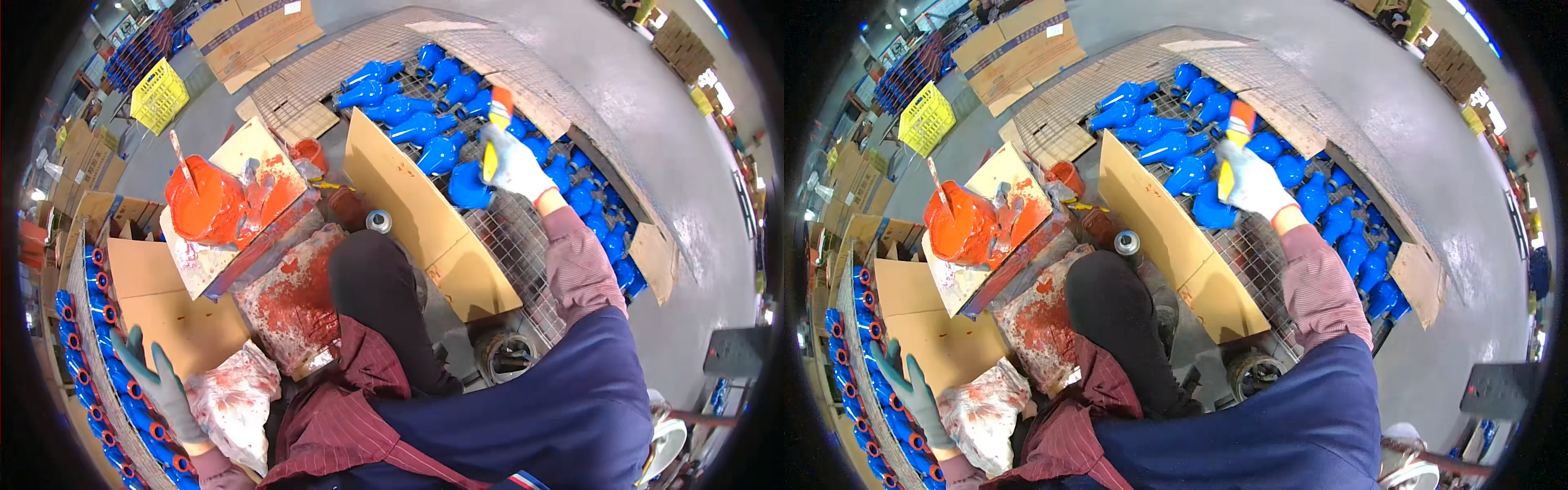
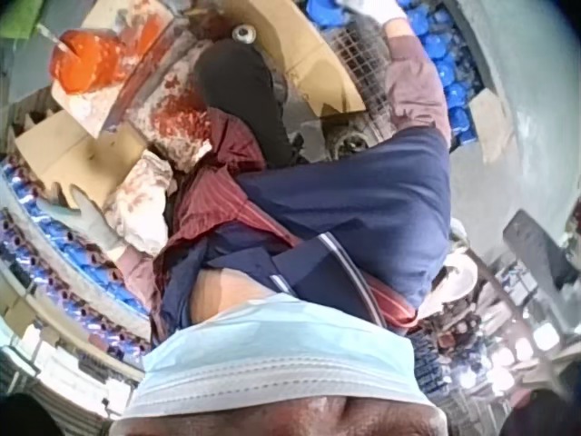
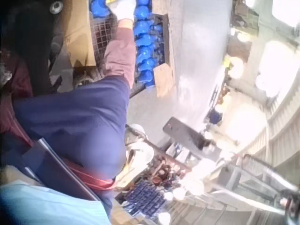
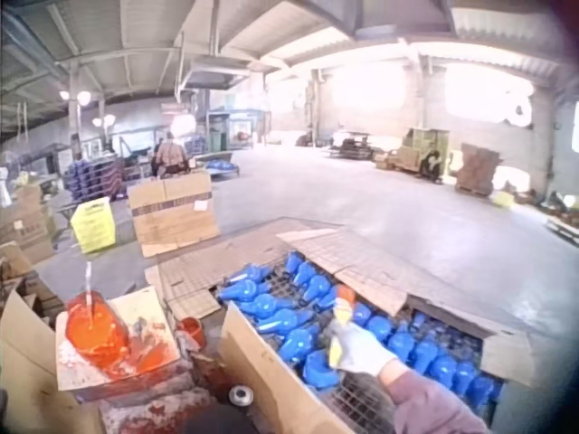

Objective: The person paints the rims of blue pipe fittings with orange paint using a paintbrush, wipes them with a cloth, and places the painted fittings onto a wire rack.

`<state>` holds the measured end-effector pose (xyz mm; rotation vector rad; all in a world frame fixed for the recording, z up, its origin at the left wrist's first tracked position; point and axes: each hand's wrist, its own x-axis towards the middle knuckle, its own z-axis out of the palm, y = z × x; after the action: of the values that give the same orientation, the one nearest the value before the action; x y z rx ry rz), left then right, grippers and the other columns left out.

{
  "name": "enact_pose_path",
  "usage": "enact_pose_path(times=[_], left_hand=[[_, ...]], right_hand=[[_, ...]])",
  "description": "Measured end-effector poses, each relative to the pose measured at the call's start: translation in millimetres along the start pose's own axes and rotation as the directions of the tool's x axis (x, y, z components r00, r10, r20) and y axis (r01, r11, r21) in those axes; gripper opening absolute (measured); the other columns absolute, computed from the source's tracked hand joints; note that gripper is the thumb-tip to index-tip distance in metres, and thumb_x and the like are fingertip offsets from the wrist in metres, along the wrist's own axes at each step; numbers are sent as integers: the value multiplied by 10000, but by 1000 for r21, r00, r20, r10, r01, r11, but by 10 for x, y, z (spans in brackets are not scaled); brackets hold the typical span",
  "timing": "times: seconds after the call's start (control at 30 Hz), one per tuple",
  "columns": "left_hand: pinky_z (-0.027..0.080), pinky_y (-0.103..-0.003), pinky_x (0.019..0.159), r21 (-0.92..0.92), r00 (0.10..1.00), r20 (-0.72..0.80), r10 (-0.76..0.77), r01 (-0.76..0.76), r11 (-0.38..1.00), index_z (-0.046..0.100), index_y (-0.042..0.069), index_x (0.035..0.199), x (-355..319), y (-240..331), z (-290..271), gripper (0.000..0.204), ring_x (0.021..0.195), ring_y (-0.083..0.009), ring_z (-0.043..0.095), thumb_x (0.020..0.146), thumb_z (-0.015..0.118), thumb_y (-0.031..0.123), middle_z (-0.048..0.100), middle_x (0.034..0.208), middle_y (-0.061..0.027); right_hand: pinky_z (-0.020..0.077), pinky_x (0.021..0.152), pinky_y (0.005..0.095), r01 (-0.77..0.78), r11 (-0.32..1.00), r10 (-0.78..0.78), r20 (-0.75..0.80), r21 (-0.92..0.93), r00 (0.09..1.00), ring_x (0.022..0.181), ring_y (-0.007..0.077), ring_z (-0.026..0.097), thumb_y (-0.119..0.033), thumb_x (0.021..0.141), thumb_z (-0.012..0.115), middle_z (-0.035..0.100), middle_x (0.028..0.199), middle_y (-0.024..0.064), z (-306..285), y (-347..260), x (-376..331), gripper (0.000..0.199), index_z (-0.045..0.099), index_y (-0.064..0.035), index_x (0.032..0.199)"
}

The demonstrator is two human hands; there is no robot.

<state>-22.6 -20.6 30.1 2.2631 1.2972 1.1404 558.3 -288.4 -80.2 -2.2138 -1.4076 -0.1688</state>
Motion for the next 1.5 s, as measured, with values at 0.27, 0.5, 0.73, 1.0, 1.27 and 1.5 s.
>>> enact_pose_path(times=[0.27,0.5,0.73,1.0,1.27,1.5], left_hand=[[424,-350,1003,-704,928,358,101,198,682,121,96,1563,119,958,527,822,1250,-233,477,879,564,-9,429,1438,-181],[366,-417,1091,-828,656,468,592,91,554,199,15,1526,262,1415,560,1147,1367,-289,380,656,902,266,344,1496,-199],[378,-386,1092,-870,843,475,252,407,279,242,11,1518,-301,776,53,981,1323,-245,450,756,790,294,433,1450,-126],[560,-508,912,-538,805,548,226,546,-642,349,13,1444,-426,158,-158,874,1217,-385,560,901,451,691,491,1391,-237],[328,-711,1046,-12,762,449,466,527,-850,212,115,1543,-31,-294,-154,658,1372,-558,271,1017,413,455,235,1523,-328],[463,-589,999,-641,822,569,16,456,-618,361,77,1465,160,-747,-49,746,1296,-430,467,932,528,571,464,1414,-248]], right_hand=[[497,703,345,225,974,-224,-52,28,973,753,249,603,-47,671,756,580,841,125,-1705,-1959,282,496,499,-83,1094],[491,761,247,319,788,-299,-125,527,946,867,133,580,-78,677,887,559,972,54,-1817,-3375,350,607,438,-66,1085],[530,787,274,265,396,-486,-44,879,873,959,158,644,-243,922,654,647,1035,104,-893,-4160,940,389,511,-27,1212],[515,671,259,102,454,-294,41,885,955,724,129,630,-690,945,385,679,883,84,-102,-4219,693,776,447,-89,1433],[497,781,267,61,405,-59,-41,912,997,800,125,625,-351,1022,497,657,993,84,388,-4112,778,406,608,-6,1205],[518,690,252,65,581,-72,-29,811,997,763,105,642,-56,900,680,699,937,71,1179,-3963,1357,164,676,15,1048]])
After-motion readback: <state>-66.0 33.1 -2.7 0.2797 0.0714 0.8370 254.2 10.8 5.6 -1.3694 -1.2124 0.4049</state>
